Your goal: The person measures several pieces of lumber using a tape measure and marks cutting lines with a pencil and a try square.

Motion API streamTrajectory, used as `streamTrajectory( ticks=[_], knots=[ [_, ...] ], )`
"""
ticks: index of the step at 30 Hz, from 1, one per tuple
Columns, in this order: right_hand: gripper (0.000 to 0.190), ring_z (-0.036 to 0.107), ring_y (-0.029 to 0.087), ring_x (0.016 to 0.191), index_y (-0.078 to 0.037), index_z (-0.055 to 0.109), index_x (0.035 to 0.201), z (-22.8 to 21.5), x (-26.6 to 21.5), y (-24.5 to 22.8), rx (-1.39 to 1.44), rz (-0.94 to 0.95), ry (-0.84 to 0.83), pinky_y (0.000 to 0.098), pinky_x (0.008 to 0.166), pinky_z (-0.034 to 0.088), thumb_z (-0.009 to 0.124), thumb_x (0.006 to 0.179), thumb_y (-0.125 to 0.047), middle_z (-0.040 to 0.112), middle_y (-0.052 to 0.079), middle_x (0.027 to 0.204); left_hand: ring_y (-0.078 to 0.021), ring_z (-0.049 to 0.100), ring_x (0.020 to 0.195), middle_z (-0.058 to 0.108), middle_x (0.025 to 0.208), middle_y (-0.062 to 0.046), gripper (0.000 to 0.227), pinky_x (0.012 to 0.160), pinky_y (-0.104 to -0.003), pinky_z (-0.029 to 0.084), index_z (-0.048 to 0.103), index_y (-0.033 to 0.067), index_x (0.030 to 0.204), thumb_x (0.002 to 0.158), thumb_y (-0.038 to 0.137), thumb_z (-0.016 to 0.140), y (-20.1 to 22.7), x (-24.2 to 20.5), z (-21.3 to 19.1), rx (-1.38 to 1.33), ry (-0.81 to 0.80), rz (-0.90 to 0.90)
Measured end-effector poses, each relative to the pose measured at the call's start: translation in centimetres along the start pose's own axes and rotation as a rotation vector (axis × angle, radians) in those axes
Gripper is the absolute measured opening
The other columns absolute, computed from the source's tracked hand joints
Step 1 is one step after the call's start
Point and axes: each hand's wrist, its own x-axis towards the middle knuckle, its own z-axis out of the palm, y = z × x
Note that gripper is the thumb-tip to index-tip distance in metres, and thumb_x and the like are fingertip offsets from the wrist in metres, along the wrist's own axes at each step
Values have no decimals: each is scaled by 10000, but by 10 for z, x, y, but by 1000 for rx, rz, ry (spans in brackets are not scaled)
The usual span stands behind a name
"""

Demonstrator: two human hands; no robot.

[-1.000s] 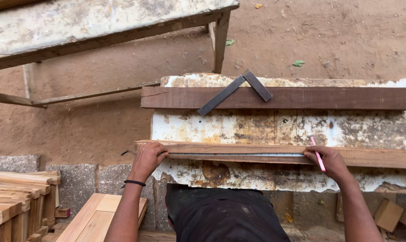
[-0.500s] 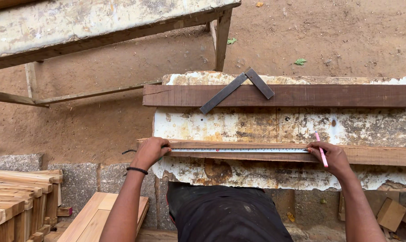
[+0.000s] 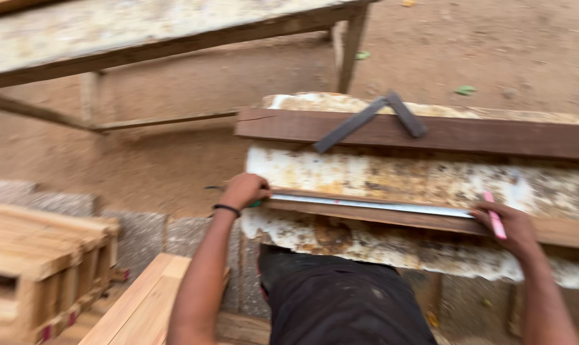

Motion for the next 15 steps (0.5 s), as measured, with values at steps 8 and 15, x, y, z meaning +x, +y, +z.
streamTrajectory(
  ticks=[8,15],
  knots=[
    [356,788,222,815,-224,808,1193,-3,-3,-9,-201,-37,52,389,713,642,774,921,-452,824,71,995,-269,736,899,782,932,-61,159,766,-439,566,819,246,950,820,328,777,10,5,14,35,83,-105],
    [312,764,171,866,-206,811,1158,-4,-9,-18,-163,-143,79,340,757,614,777,939,-426,814,41,952,-270,731,888,772,888,-51,136,774,-486,514,811,264,916,797,329,802,20,-4,20,53,148,-163]
  ],
)
